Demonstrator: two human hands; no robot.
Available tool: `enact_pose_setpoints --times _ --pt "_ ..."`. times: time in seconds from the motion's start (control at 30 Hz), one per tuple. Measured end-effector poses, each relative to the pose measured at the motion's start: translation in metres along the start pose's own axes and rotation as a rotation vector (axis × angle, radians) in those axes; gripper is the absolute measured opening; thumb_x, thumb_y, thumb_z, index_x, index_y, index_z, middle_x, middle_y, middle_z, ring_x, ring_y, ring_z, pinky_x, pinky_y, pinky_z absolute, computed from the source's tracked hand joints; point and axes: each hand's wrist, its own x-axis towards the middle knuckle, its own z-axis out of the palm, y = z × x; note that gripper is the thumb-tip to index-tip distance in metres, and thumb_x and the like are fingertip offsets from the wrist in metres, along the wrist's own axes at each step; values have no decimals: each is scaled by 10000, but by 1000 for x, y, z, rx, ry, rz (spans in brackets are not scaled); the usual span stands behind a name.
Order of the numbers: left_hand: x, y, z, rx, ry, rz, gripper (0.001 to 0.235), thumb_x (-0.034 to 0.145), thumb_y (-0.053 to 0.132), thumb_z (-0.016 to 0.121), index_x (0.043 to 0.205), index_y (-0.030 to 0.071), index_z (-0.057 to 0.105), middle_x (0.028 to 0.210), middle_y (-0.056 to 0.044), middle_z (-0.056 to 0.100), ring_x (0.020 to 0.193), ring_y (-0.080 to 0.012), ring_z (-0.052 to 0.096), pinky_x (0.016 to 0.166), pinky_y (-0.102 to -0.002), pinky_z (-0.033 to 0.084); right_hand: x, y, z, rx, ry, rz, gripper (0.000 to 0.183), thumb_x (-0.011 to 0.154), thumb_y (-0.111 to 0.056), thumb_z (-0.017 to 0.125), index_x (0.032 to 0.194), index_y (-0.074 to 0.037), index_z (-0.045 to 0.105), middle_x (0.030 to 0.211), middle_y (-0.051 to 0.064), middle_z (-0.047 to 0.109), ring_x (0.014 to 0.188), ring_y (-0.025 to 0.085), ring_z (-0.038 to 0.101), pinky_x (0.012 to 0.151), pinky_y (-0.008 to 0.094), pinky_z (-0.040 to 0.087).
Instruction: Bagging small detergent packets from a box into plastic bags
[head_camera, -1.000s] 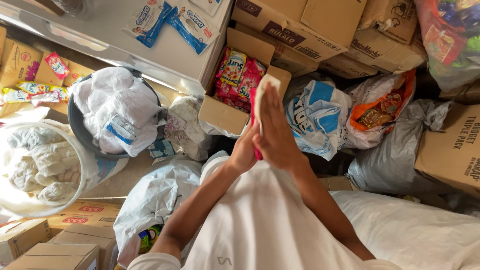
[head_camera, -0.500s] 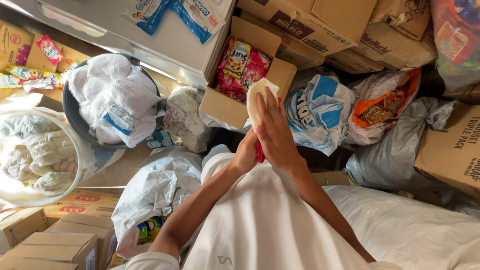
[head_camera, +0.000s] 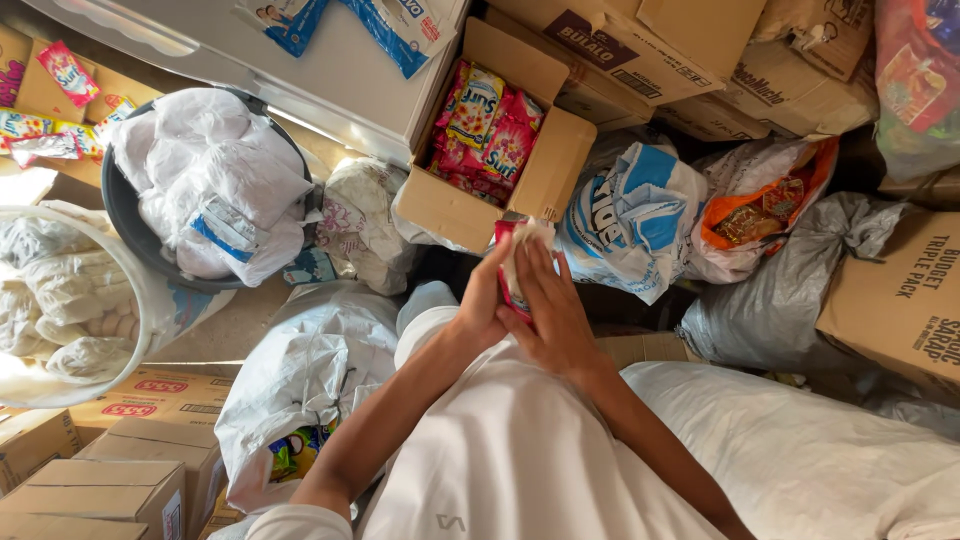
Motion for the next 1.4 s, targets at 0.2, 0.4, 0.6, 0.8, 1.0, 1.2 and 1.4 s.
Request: enact_pose_setpoints --times 0.2,0.4,0.6,0.8,1.0,1.2,1.4 --pt "18 13 -8 -7 218 105 484 985 546 613 1126 90 700 1071 -191 765 909 -322 762 874 -506 604 3 11 26 125 101 132 411 859 -262 797 1226 -87 735 1222 89 742 1195 278 678 1164 443 394" --pt "59 42 -68 -146 189 202 582 1020 495 571 1263 -34 590 1278 -266 667 1129 -463 672 930 -638 561 -18 8 14 384 103 317 187 903 -224 744 723 -179 725 563 -43 613 546 154 610 643 324 540" --pt "86 75 -43 -154 102 237 555 946 458 688 1183 -43 659 1164 -288 710 999 -453 732 838 -627 619 -48 50 9 347 317 554 208 1019 -193 649 913 -47 751 706 95 702 745 112 611 755 365 540" --pt "57 105 54 -7 81 471 362 880 310 783 1078 21 690 978 -234 764 841 -387 777 790 -544 644 -55 65 -20 369 360 673 299 1082 -188 596 836 -30 664 677 29 612 777 90 517 706 338 510" --pt "52 142 92 447 -129 728 330 935 310 711 993 5 598 819 -85 718 594 -128 675 506 -241 550 -54 61 -35 390 306 704 280 1058 -184 542 864 7 606 673 -16 512 626 71 345 567 247 300" --pt "71 156 119 704 -301 812 360 961 318 711 1061 16 544 783 -60 682 593 -136 672 487 -224 547 -60 63 -32 478 309 735 261 1051 -183 556 951 27 674 753 -1 599 673 68 434 625 220 374" --pt "222 156 -18 1884 250 675 651 882 595 691 1205 32 635 996 -115 750 804 -295 736 669 -436 574 -59 72 -36 370 284 759 288 1037 -200 568 958 53 682 723 50 632 642 103 453 595 253 384"
